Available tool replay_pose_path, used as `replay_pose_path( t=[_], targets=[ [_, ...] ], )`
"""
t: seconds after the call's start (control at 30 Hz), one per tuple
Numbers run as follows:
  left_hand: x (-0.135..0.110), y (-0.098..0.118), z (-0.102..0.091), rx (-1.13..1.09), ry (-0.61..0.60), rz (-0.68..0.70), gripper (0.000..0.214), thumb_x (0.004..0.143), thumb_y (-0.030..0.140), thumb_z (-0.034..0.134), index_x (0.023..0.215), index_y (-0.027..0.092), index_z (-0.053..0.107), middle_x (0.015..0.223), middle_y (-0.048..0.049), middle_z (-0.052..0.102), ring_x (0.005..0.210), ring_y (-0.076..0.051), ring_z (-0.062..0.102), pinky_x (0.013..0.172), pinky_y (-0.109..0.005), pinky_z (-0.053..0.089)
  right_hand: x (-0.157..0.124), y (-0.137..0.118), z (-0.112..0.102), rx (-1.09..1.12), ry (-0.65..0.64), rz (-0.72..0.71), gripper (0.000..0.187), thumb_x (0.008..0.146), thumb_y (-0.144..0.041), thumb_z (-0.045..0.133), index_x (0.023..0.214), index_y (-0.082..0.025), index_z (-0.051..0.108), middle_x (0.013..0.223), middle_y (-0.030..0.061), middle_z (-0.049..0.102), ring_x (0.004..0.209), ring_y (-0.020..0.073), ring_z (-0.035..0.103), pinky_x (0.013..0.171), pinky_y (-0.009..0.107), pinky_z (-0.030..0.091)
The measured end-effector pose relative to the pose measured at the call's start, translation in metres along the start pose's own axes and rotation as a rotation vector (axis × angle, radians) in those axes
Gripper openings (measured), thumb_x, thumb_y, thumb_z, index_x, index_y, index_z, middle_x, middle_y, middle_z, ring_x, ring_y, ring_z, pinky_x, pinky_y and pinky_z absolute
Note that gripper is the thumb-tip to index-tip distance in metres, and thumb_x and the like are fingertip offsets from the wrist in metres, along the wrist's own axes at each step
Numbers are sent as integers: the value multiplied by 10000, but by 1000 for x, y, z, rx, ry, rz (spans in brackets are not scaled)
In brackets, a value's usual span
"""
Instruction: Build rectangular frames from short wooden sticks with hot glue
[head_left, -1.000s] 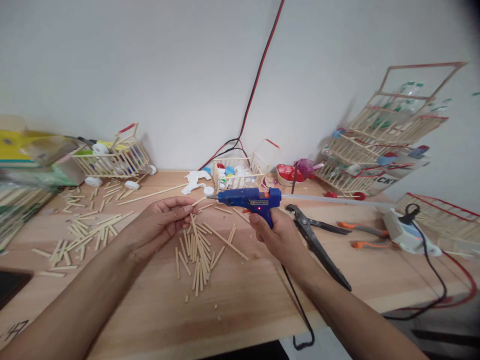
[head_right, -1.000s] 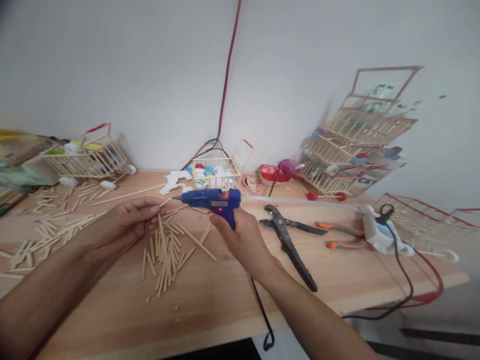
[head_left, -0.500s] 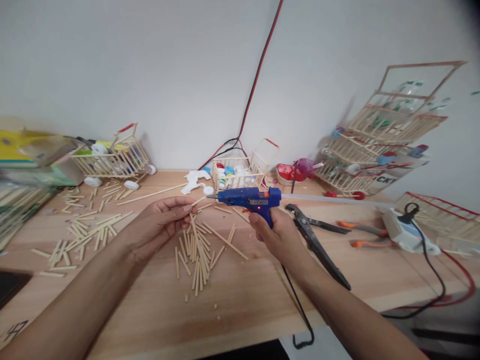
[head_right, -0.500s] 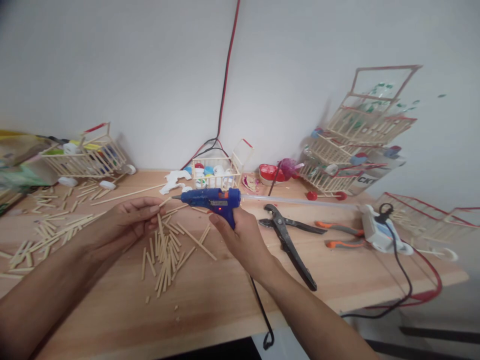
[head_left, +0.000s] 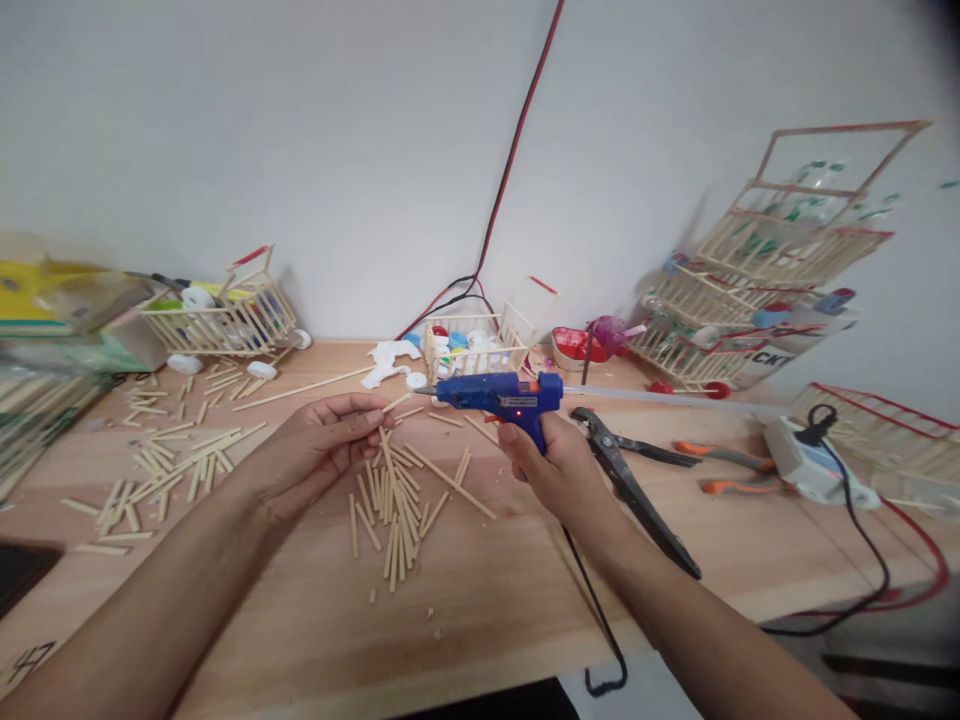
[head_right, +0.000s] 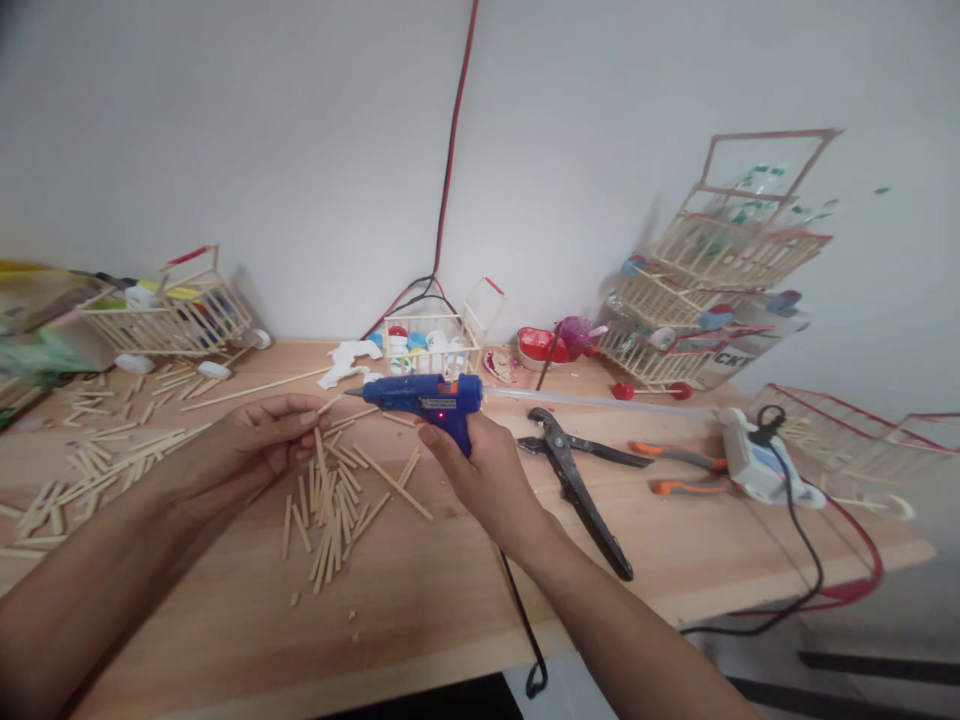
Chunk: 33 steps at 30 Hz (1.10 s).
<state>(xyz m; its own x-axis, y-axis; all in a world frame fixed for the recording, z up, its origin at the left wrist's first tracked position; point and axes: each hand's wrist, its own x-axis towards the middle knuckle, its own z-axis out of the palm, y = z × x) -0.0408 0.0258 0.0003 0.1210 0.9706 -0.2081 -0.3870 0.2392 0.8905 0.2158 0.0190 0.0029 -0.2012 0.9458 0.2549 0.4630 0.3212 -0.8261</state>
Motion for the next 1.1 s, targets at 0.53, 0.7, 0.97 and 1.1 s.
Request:
replay_pose_path(
  t=[0.53, 0.7, 0.97, 1.1],
  targets=[
    [-2, 0, 3, -4, -35, 2, 164, 633, 119, 796, 776, 107, 715, 739, -59, 714, 554, -78, 604, 521, -159, 502, 13, -8, -6, 739, -289, 225, 482, 838, -636, 473, 820, -160, 541, 556, -9, 567, 327, 42, 306, 305, 171, 159],
    [-4, 2, 5, -14, -48, -10, 169, 624, 114, 798, 770, 106, 713, 718, -52, 707, 546, -77, 600, 516, -158, 500, 10, -17, -17, 765, -171, 175, 382, 816, -540, 593, 862, -167, 523, 693, 23, 626, 400, 46, 374, 320, 150, 213],
    [-7, 3, 8, -33, -65, 9, 183, 630, 116, 799, 789, 105, 709, 728, -41, 703, 555, -68, 595, 527, -150, 503, -33, -25, -53, 601, -161, 270, 347, 846, -500, 582, 856, -160, 514, 708, 22, 609, 428, 38, 375, 352, 159, 222],
    [-5, 1, 8, -76, -20, 22, 169, 655, 47, 755, 803, 109, 702, 756, -53, 712, 545, -62, 593, 522, -148, 508, -58, -22, -57, 519, -368, 407, 376, 826, -509, 604, 923, -156, 518, 728, 38, 626, 467, 52, 414, 363, 153, 228]
  ],
)
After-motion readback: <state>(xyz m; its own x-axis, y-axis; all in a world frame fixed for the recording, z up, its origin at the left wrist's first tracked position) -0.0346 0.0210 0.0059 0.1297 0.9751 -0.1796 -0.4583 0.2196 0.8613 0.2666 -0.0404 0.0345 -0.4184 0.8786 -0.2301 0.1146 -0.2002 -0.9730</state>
